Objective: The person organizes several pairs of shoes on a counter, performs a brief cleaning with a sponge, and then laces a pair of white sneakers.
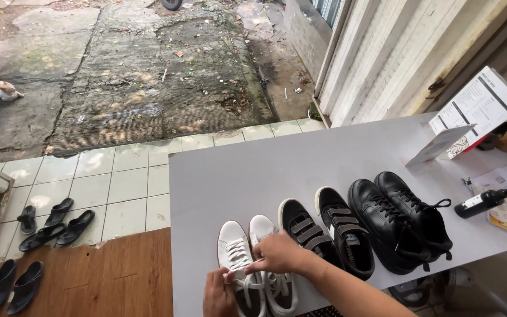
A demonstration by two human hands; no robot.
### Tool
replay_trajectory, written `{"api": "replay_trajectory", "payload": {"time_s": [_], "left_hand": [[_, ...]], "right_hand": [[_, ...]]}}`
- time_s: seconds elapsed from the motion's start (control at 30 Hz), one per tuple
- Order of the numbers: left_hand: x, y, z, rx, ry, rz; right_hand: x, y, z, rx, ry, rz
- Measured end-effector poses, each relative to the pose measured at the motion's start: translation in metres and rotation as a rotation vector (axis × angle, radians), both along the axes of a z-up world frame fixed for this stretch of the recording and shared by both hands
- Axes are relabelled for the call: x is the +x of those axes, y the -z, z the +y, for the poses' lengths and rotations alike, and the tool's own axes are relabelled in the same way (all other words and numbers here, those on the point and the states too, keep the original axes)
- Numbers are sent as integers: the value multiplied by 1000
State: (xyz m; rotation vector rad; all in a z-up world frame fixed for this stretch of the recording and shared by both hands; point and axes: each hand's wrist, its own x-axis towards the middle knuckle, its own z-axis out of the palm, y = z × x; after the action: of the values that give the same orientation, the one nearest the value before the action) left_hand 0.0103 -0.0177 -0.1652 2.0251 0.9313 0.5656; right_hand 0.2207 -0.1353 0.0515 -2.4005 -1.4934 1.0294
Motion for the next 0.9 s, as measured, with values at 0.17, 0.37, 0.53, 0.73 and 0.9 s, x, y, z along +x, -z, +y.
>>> {"api": "replay_trajectory", "payload": {"time_s": [0.17, 0.37, 0.53, 0.73, 0.9], "left_hand": [[2, -4, 3, -35, 24, 4], [-8, -58, -4, -98, 10, 74], [-4, -56, -9, -34, 44, -75], [-11, -73, -5, -43, 24, 22], [-7, -73, -9, -25, 46, 60]], "right_hand": [[-2, 4, 5, 65, -44, -257], [14, -24, 3, 26, -242, -224], [9, -27, -2, 133, -244, -103], [10, -5, 1, 152, -285, -260], [11, -31, 5, -27, -225, -397]]}}
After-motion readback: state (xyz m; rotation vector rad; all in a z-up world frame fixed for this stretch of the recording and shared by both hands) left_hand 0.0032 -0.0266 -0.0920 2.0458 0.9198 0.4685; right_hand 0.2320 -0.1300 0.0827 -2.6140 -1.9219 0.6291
